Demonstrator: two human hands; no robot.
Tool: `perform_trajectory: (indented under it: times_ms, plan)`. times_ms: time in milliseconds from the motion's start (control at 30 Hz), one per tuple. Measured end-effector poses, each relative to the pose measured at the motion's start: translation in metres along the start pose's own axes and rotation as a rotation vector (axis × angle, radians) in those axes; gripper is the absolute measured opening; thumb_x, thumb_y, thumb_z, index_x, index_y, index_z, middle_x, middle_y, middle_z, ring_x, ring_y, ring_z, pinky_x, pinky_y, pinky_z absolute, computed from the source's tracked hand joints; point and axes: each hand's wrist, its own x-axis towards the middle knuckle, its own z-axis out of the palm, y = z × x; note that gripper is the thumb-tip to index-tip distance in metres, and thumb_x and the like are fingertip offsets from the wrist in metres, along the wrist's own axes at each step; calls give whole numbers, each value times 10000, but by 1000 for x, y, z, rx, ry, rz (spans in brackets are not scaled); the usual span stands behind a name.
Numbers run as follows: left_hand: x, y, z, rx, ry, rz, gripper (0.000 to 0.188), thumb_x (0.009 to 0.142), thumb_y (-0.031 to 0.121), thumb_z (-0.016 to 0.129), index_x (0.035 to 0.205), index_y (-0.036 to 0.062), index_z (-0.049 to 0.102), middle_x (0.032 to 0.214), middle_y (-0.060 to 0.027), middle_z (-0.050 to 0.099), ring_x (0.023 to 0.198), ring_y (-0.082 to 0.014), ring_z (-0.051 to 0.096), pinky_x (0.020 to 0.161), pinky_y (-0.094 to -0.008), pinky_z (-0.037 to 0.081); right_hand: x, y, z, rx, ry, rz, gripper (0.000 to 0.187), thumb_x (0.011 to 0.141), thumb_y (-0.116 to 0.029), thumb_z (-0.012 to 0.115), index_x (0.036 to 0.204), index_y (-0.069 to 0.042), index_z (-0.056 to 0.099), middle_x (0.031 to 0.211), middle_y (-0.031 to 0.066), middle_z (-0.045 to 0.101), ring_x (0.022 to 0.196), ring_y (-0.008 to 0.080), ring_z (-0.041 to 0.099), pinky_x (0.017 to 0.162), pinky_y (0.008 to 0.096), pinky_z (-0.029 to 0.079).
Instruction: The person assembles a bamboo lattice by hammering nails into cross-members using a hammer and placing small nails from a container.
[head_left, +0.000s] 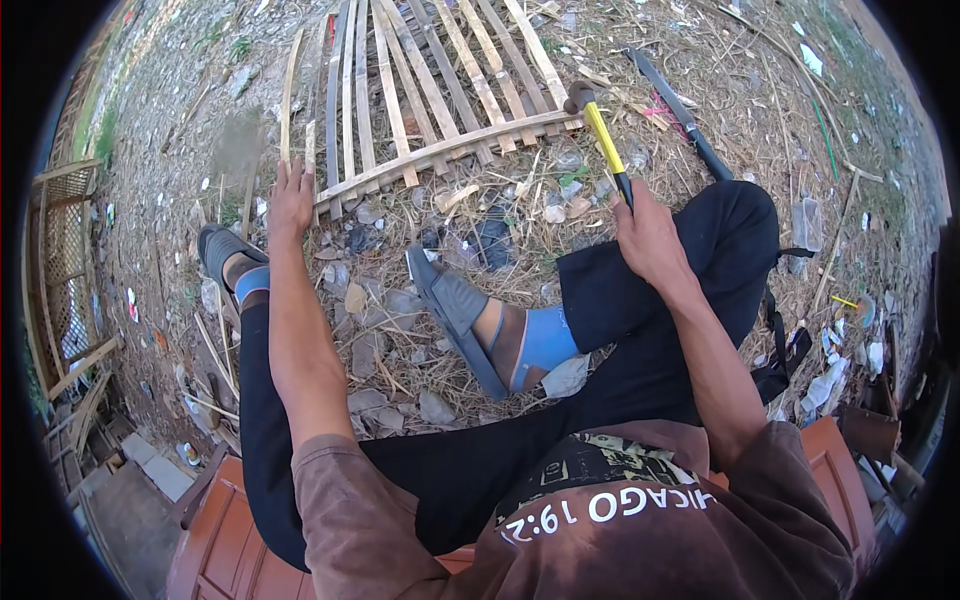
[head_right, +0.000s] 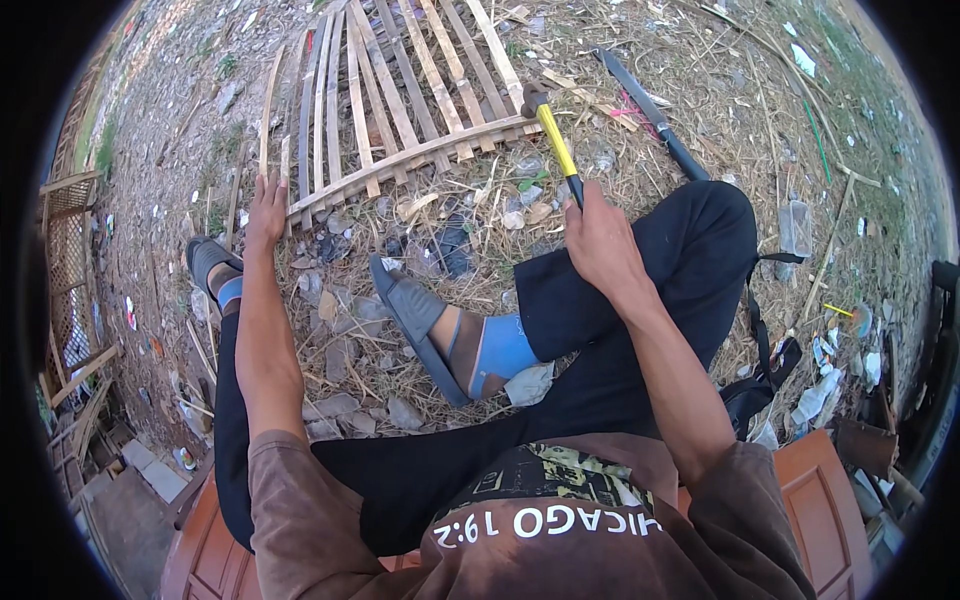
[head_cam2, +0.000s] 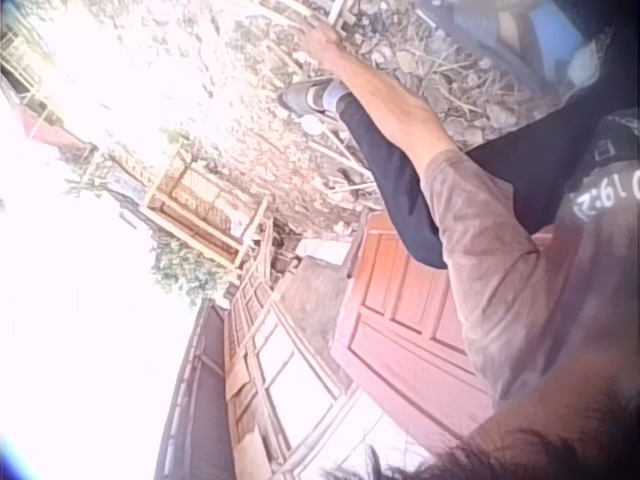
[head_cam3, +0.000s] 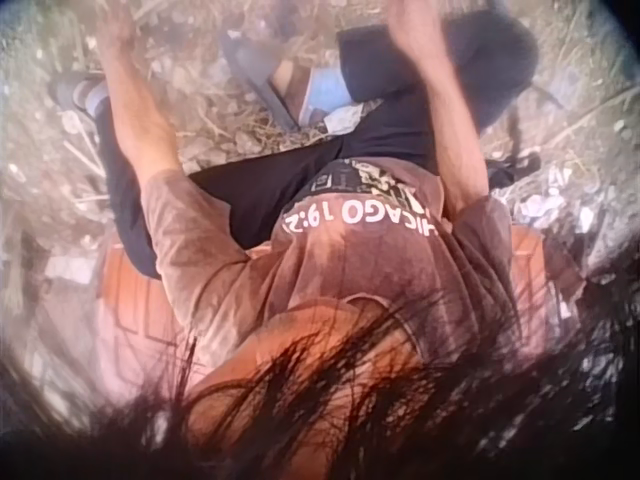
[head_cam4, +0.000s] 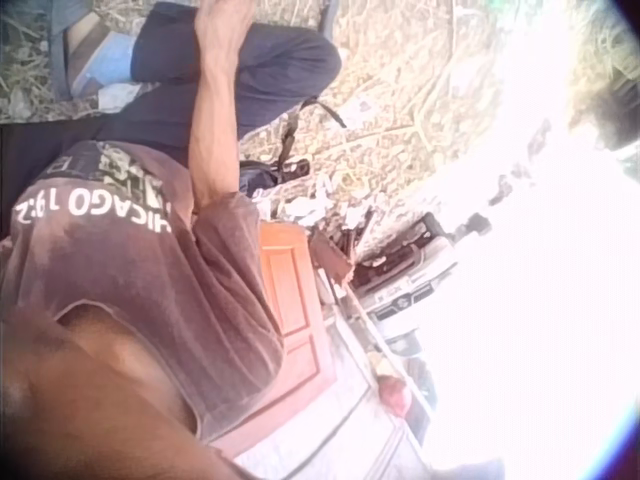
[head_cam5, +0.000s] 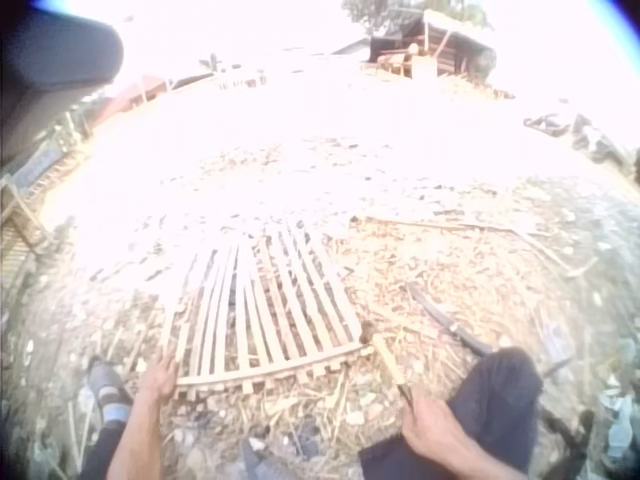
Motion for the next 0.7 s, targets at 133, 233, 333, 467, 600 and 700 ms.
perform_trajectory:
  times_ms: [133, 233, 333, 467, 600, 700]
  plan:
    - [11, -45, -3, 94, 40, 86, 625, 1033, 562, 307, 1566, 239, 353, 1658, -128, 220, 1449, -419, 335, 1194, -485, 274, 4, -49, -23, 183, 37, -39, 187, 1020, -153, 528, 1026, 24, 468, 644, 258, 571, 618, 469, 595, 583, 544, 411]
    - [12, -40, -1, 114, 70, 106, 625, 1031, 576, 298, 1565, 255, 355, 1659, -119, 221, 1451, -417, 335, 1193, -492, 273, 7, -42, -5, 188, 100, -88, 193, 1023, -158, 531, 1020, 22, 462, 630, 252, 559, 601, 477, 577, 578, 545, 398]
    - [6, 12, 4, -2, 23, 20, 628, 1025, 601, 276, 1564, 288, 352, 1663, -96, 221, 1455, -417, 330, 1194, -511, 268, 7, -15, 6, 63, 10, 3, 193, 1016, -145, 534, 1007, 32, 459, 623, 278, 559, 643, 503, 597, 596, 560, 405]
    - [-5, 2, -3, 20, 14, -28, 628, 1026, 598, 280, 1566, 283, 349, 1664, -97, 217, 1459, -421, 321, 1195, -509, 266, 7, -34, -2, 7, -117, -41, 187, 1010, -136, 540, 1027, 35, 467, 611, 268, 563, 623, 492, 604, 572, 547, 412]
    - [1, -13, -9, 73, 46, 31, 626, 1026, 591, 294, 1564, 276, 354, 1663, -105, 214, 1461, -426, 312, 1196, -512, 261, 1, -59, -21, 170, 14, -41, 191, 1003, -139, 565, 1047, 21, 470, 616, 239, 569, 589, 465, 600, 536, 520, 408]
    - [-3, 16, -12, 13, 11, -16, 621, 1027, 592, 287, 1571, 296, 332, 1673, -93, 186, 1472, -421, 293, 1202, -510, 251, 2, -17, 9, 100, 126, -88, 199, 998, -134, 566, 1032, 35, 467, 620, 271, 569, 612, 486, 602, 569, 555, 425]
